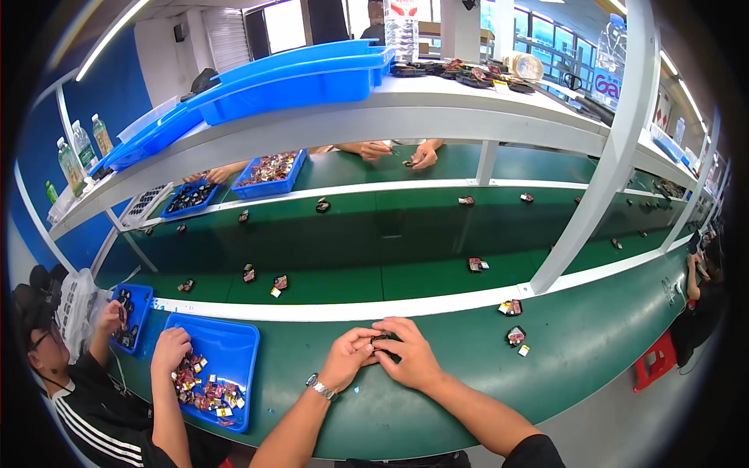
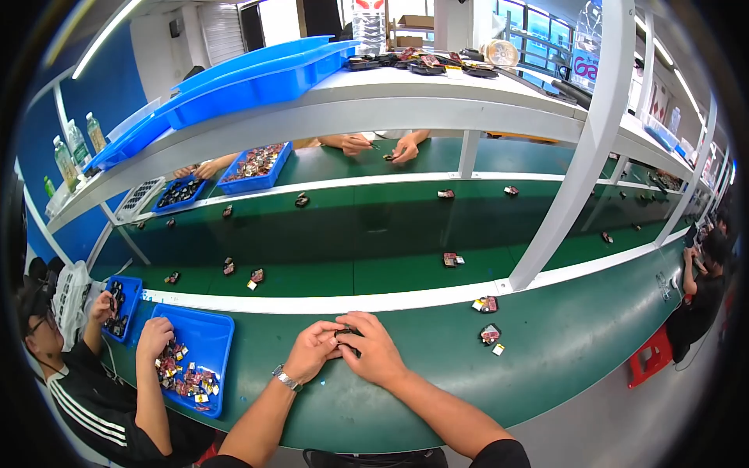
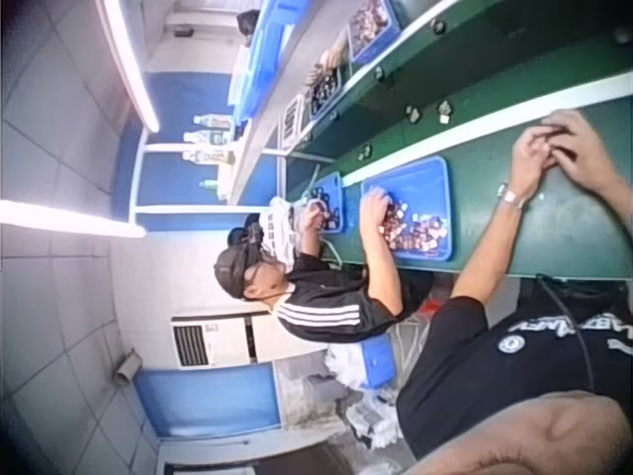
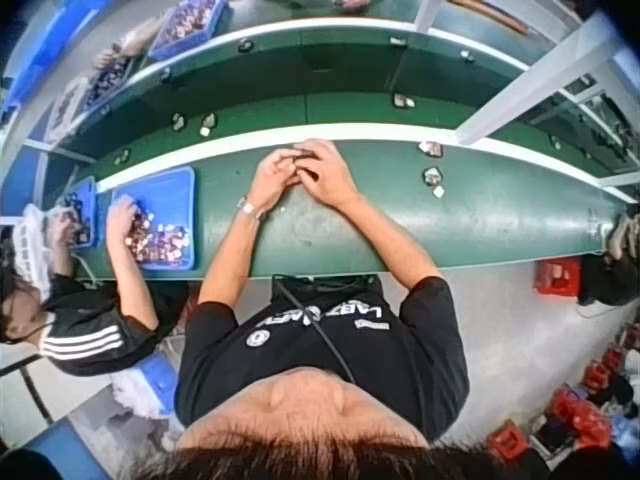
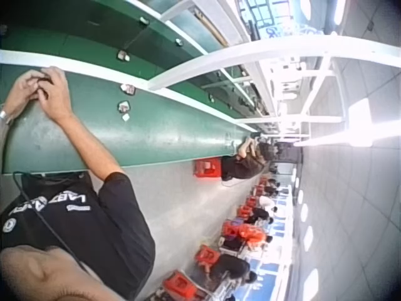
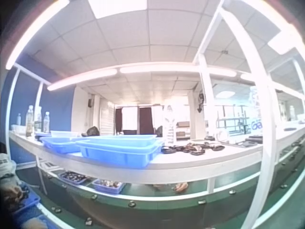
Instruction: Assembling small components on an industrial production line.
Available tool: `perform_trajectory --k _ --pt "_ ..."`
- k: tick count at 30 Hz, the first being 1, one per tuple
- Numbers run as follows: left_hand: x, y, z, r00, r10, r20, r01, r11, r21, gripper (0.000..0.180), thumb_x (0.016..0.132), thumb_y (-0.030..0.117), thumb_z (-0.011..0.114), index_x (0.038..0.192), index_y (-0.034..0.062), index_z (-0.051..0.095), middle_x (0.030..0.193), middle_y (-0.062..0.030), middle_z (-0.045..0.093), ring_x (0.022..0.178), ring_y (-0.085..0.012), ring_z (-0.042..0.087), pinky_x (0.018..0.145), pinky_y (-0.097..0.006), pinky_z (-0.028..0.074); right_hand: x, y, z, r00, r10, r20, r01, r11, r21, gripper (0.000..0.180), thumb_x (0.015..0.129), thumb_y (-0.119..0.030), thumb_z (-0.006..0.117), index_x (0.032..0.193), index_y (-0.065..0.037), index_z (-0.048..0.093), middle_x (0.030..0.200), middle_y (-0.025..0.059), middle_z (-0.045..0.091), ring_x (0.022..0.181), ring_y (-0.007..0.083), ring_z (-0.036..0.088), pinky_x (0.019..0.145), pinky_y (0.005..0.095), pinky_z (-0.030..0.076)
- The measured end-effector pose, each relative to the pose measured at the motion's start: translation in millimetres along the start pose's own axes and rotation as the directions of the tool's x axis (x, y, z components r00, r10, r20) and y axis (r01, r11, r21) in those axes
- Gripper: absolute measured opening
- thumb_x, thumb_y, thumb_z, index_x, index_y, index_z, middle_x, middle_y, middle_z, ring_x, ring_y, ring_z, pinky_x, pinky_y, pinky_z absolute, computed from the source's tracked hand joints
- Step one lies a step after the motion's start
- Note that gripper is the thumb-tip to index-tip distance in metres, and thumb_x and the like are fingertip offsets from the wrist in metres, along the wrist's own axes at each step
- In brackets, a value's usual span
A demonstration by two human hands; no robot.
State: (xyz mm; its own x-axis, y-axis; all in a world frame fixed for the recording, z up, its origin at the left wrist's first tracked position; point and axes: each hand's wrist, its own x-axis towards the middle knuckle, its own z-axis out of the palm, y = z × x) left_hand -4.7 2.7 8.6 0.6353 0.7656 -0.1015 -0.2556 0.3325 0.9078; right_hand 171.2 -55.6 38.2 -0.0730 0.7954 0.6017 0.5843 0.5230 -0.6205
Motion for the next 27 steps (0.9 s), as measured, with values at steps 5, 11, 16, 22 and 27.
perform_trajectory --k 5,11,16,22,27 --pt "-1.1 3.5 2.8 1.0 0.015 -0.02 -0.016 0.999 -0.031 0.026 0.1 0.008 0.057 0.124 0.0001 0.052 0.128 -0.0151 0.062 0.114 -0.0221 0.064 0.097 -0.037 0.055 3.6 0.2 -4.5 0.995 -0.09 0.039 0.092 0.994 -0.051 0.021 0.075 -0.003 0.073 0.096 -0.006 0.071 0.126 0.0085 0.061 0.122 0.0324 0.054 0.1 0.0436 0.047" --pt "-3.0 8.3 4.4 1.0 0.002 0.007 -0.002 0.999 -0.041 0.026 0.1 0.008 0.057 0.124 0.0 0.052 0.133 -0.0165 0.059 0.117 -0.0228 0.063 0.098 -0.038 0.055 0.0 -0.2 -7.5 0.999 -0.043 0.005 0.043 0.996 -0.078 0.021 0.074 -0.005 0.075 0.095 -0.006 0.071 0.126 0.0084 0.061 0.123 0.0324 0.052 0.101 0.0435 0.046" --pt "-2.3 4.8 1.0 1.0 -0.013 0.006 0.014 1.0 -0.027 0.026 0.1 0.008 0.057 0.124 -0.0004 0.053 0.134 -0.0166 0.058 0.118 -0.0231 0.062 0.1 -0.039 0.053 -1.9 3.3 -1.5 1.0 0.004 -0.003 -0.004 1.0 -0.019 0.02 0.074 -0.005 0.075 0.094 -0.006 0.072 0.124 0.0079 0.063 0.122 0.0322 0.054 0.099 0.0417 0.048" --pt "-2.0 6.2 2.5 0.999 -0.034 0.033 0.037 0.994 -0.1 0.027 0.1 0.009 0.056 0.125 -0.0006 0.053 0.132 -0.0162 0.059 0.118 -0.024 0.061 0.099 -0.04 0.054 -5.1 3.4 -1.0 0.998 0.041 -0.042 -0.041 0.999 -0.002 0.019 0.075 -0.005 0.075 0.094 -0.005 0.072 0.124 0.0076 0.063 0.123 0.0326 0.053 0.099 0.0417 0.049" --pt "2.7 -0.7 -2.8 0.997 0.073 0.018 -0.071 0.993 -0.097 0.025 0.101 0.007 0.054 0.125 -0.0004 0.053 0.125 -0.0157 0.063 0.112 -0.0238 0.065 0.094 -0.039 0.056 0.5 -3.0 -1.2 0.998 0.053 0.022 -0.054 0.997 0.05 0.026 0.076 -0.004 0.074 0.101 -0.005 0.07 0.126 0.0094 0.062 0.125 0.033 0.052 0.101 0.0415 0.048"
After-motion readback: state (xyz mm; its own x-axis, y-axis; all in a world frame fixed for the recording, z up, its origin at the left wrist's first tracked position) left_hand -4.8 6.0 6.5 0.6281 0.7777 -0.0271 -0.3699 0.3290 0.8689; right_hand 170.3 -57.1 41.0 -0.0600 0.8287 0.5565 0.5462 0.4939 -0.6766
